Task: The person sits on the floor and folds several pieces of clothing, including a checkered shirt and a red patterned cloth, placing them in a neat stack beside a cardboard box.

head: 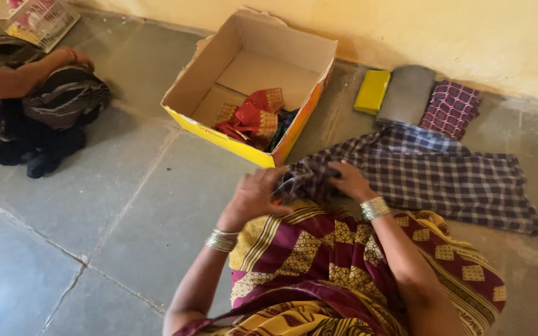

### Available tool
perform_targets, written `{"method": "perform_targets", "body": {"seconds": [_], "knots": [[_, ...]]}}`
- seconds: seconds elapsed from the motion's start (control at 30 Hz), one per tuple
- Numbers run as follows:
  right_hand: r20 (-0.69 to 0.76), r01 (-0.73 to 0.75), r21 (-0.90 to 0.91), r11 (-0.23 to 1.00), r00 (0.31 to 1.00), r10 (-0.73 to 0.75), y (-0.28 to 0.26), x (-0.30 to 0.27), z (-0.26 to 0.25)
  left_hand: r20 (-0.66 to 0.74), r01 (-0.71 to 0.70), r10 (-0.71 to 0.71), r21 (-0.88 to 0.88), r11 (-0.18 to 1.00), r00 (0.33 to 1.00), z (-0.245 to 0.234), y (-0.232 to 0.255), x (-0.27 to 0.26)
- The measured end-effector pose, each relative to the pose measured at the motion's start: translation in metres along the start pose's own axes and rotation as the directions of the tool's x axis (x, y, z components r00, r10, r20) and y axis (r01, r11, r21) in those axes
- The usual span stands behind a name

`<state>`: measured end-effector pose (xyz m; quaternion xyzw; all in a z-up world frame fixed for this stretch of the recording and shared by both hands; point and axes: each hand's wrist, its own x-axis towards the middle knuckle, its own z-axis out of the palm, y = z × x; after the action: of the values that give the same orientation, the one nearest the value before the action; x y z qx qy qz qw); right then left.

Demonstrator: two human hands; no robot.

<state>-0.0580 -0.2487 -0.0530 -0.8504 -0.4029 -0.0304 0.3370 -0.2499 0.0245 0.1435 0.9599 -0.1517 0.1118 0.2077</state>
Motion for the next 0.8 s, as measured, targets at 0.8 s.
{"method": "perform_targets", "body": {"seconds": [0.8], "knots": [[0.344, -0.695, -0.27, 0.666, 0.577, 0.741, 0.038, -0.051, -0.065, -0.12, 0.125, -0.29, -0.702, 0.702, 0.95, 0.013, -0.143, 0.064]]}}
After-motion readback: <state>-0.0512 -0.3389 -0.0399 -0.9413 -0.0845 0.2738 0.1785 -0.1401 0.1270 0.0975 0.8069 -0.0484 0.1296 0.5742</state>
